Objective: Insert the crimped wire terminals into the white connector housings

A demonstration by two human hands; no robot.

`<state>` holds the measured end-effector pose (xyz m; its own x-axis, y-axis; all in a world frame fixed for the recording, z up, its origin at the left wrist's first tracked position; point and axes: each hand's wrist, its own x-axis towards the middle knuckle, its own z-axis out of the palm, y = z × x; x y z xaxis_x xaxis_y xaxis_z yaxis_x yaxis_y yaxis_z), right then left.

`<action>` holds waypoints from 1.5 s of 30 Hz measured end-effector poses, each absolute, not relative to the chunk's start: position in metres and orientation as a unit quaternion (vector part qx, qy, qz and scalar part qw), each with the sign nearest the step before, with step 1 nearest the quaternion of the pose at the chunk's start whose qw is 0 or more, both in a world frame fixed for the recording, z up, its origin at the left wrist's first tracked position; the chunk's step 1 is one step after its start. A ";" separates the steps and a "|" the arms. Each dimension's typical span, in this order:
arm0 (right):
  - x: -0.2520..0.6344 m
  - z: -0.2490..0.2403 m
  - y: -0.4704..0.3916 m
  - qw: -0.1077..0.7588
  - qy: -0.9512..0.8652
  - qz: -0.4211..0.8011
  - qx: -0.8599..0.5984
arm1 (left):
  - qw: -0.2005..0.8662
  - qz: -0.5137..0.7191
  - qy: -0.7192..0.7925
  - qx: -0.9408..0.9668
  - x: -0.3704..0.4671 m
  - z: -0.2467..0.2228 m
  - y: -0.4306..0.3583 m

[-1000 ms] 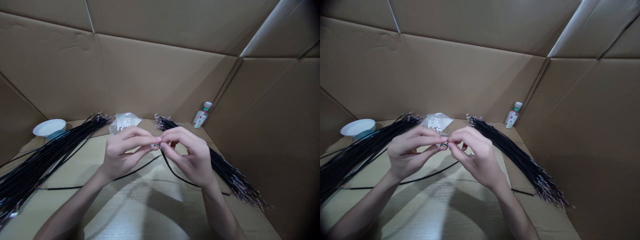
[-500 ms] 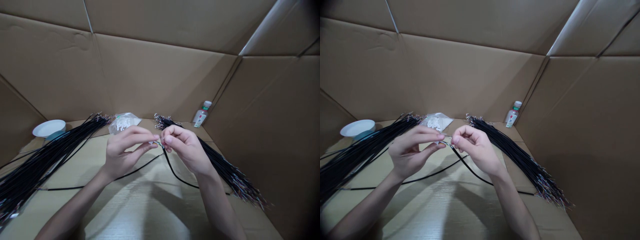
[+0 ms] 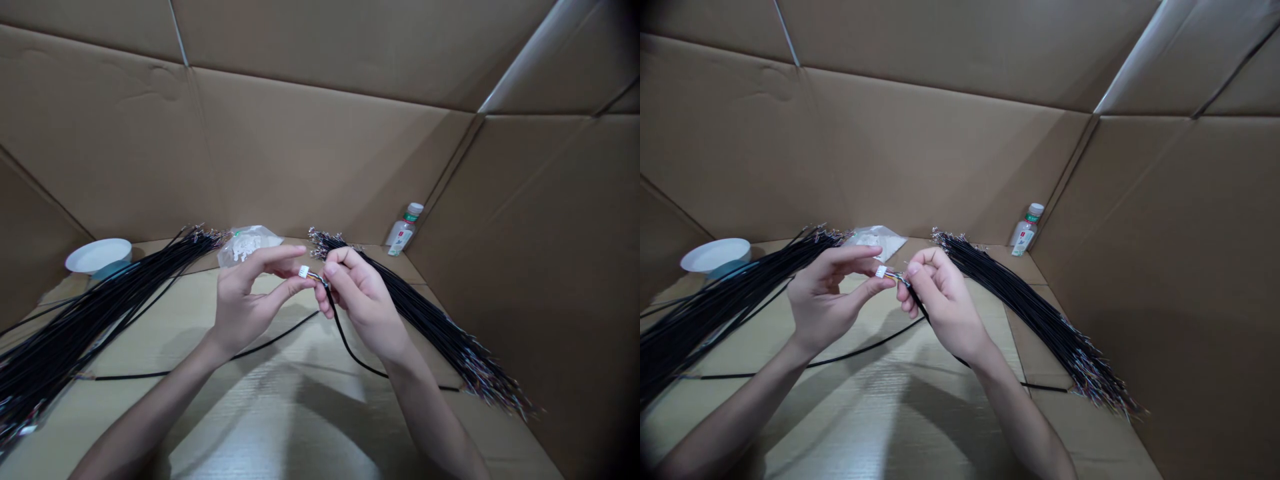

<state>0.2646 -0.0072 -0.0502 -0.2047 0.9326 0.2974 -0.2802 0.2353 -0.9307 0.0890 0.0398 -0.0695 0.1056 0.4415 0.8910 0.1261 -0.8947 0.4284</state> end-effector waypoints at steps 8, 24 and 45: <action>0.257 -0.052 -0.007 0.612 -0.519 0.504 -0.319 | -0.039 0.662 0.154 0.732 0.092 -0.077 0.043; 0.250 -0.058 -0.004 0.621 -0.516 0.506 -0.305 | -0.230 0.512 0.104 0.821 0.071 -0.075 0.037; 0.328 0.004 -0.044 0.770 -0.470 0.318 -0.293 | 0.416 0.359 0.394 0.737 0.169 -0.180 0.057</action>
<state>0.3282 -0.0439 0.0040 0.3570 0.7644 0.5369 -0.2142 0.6265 -0.7494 0.1688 0.0573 -0.1798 0.4326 0.8790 0.2004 0.2820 -0.3431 0.8959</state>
